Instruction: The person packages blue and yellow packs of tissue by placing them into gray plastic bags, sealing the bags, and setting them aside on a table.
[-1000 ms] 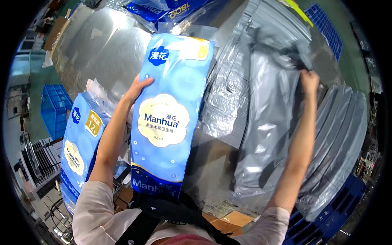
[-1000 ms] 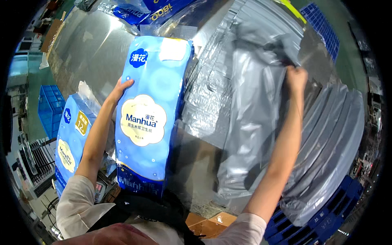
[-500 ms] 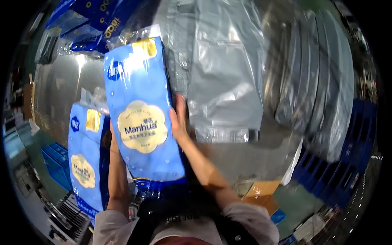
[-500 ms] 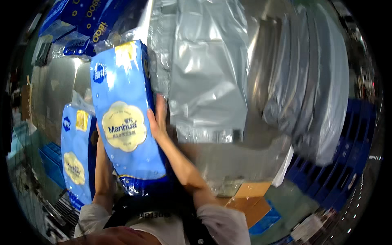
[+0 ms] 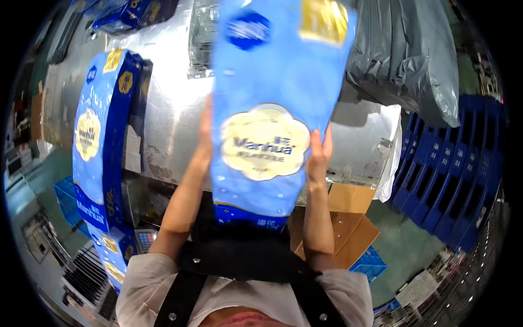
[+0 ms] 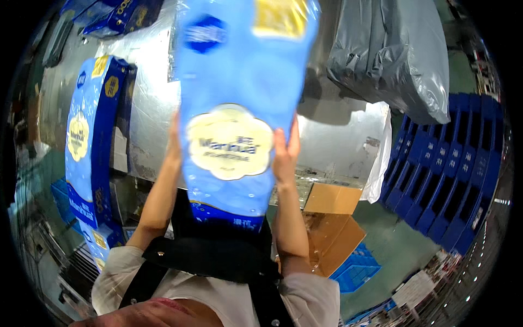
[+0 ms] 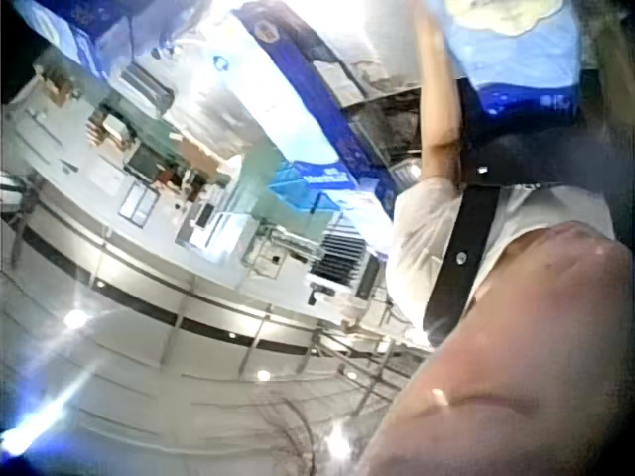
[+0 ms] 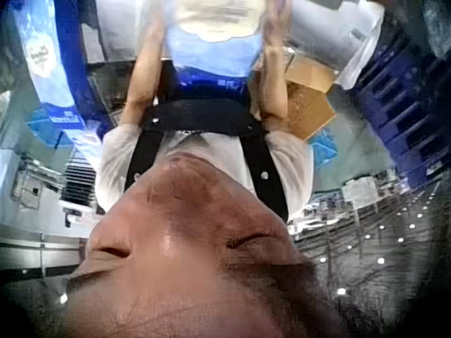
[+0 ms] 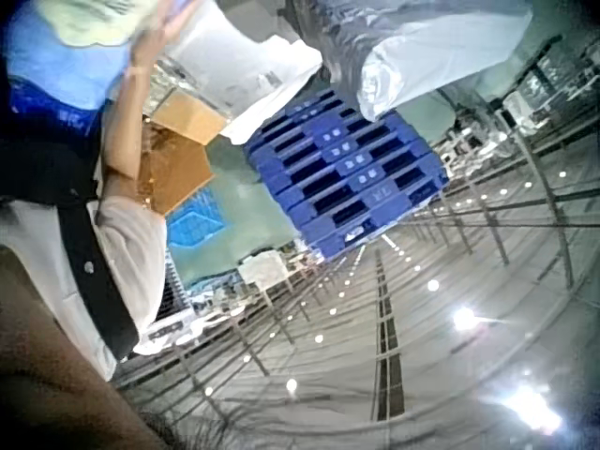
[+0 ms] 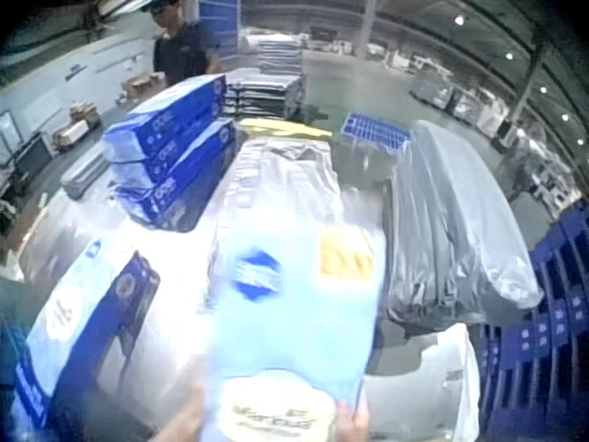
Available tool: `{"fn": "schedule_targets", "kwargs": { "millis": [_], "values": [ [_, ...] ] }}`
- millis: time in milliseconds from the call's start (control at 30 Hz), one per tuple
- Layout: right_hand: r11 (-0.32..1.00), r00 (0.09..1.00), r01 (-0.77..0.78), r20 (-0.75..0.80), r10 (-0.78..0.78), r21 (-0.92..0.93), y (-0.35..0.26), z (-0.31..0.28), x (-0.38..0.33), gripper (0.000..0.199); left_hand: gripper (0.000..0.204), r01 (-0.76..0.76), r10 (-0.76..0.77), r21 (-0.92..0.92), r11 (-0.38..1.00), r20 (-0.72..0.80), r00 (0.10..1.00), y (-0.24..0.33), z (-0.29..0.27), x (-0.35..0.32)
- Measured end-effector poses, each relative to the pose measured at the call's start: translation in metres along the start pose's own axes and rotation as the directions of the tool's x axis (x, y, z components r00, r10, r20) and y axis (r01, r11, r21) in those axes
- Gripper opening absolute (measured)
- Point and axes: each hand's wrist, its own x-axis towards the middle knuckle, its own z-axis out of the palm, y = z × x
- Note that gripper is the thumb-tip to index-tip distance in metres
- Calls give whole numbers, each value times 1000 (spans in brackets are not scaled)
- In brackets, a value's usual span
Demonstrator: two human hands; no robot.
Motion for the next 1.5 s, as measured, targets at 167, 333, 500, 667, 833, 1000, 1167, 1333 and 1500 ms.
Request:
{"fn": "schedule_targets", "kwargs": {
  "millis": [167, 333, 500, 667, 833, 1000, 1167, 1333, 1500],
  "values": [
    [973, 993, 74, -76, -93, -218, 68, -51, 11, 57, 23, -543, 615, 659, 520, 152, 774, -104, -19, 39],
    [456, 753, 577, 226, -618, -678, -15, -43, 94, 59, 45, -699, 723, 686, -200, 585, 367, -29, 21, 86],
    [119, 866, 477, 441, -237, -871, -21, 29, 196, 47, 31, -406, 240, 519, -752, 790, 564, -27, 22, 152],
    [228, 836, 480, 362, -411, -847, 15, 12, 139, 36, 17, -372, 223, 404, -836, 869, 441, -54, 10, 173],
    [366, 764, 577, 326, -556, -730, -26, 25, 76, 19, 19, -581, 418, 760, -292, 648, 636, 4, 59, 160],
    [393, 760, 422, 83, -644, -817, 0, 72, 109, 32, 10, -637, 506, 597, -488, 788, 351, 64, 63, 150],
    [-23, 808, 239, 212, -550, -971, -19, 28, 155, 38, 7, -746, 522, 374, -551, 852, 42, 46, 40, 109],
    [689, 720, 420, -246, -649, -591, 36, -36, 97, 49, 20, -803, 838, 555, -216, 527, 139, -32, 0, 101],
    [981, 979, 81, -199, -45, 177, 113, -38, 85, 39, 34, -677, 691, 255, 690, 47, 722, -101, -19, 132]
  ]
}}
